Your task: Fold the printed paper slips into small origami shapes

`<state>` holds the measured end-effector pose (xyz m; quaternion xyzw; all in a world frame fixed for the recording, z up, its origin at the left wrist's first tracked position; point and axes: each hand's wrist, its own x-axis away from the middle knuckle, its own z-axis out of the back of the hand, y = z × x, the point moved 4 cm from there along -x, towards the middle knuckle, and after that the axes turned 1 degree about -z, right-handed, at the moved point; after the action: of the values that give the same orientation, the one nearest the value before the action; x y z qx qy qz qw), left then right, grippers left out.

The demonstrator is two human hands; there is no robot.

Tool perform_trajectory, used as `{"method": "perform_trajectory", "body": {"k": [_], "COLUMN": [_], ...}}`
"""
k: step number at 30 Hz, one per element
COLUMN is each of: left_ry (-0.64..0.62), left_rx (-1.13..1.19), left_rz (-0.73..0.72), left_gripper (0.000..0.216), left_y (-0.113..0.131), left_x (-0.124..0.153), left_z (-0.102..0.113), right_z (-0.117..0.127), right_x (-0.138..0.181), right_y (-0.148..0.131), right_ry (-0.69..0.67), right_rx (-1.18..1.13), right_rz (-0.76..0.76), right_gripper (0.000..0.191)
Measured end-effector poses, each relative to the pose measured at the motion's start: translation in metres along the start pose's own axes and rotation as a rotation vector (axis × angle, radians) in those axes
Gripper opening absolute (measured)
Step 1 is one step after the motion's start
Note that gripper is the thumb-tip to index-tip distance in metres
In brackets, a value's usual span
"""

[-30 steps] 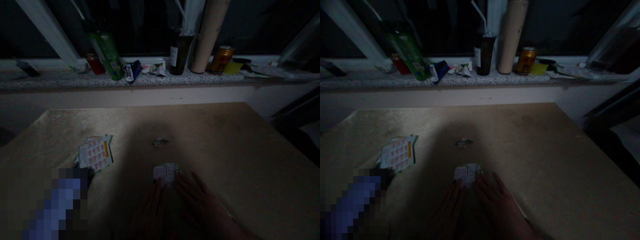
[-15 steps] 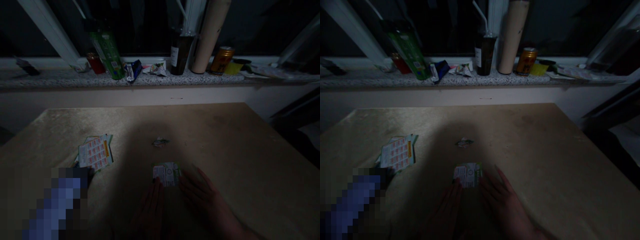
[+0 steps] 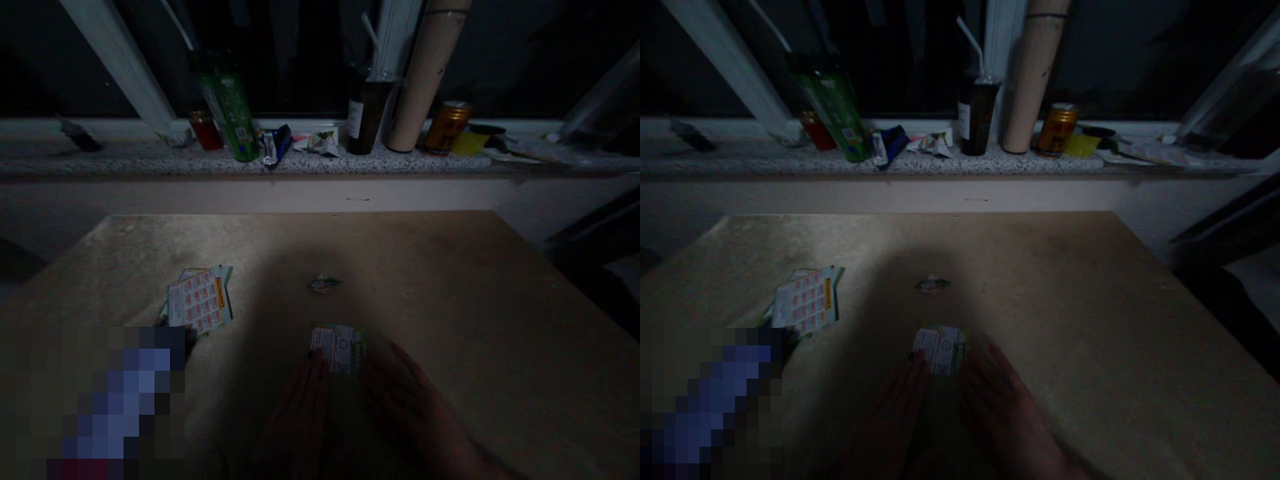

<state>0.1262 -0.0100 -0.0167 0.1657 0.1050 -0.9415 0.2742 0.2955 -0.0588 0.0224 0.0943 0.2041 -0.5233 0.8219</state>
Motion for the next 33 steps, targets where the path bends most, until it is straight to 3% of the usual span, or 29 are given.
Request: {"method": "perform_trajectory", "body": {"k": [2,6,10,16,23,33], "left_ry": [-0.073,-0.067,-0.121,-0.121,-0.213,-0.229], "left_rx": [0.006,0.003,-0.022,-0.023,0.004,0.065], "left_rz": [-0.048,-0.090,0.011,0.052,0.095,0.072], "left_gripper": [0.082,0.080,0.069,0.064,0.056,0.053], "left_y": [-0.004,-0.005,-0.006,-0.015,-0.020,-0.015], "left_x": [-0.003,-0.008,-0.018,-0.026,-0.036,-0.044], "left_z": [0.004,0.015,0.021,0.015,0.018,0.012], "right_z": [0.001,0.001,0.003,0.008,0.003,0.005], "right_x": [0.002,0.006,0.007,0.001,-0.004,-0.008], "right_y": [-0.005,-0.011,-0.010,-0.010,-0.020,-0.015], "right_ry": [-0.007,-0.011,-0.053,-0.135,-0.285,-0.375], "right_rx": [0.021,0.026,-0.047,-0.146,-0.277,-0.381], "right_rz": [0.038,0.069,0.083,0.130,0.234,0.175], "right_gripper": [0.029,0.029,0.033,0.038,0.044,0.044]}}
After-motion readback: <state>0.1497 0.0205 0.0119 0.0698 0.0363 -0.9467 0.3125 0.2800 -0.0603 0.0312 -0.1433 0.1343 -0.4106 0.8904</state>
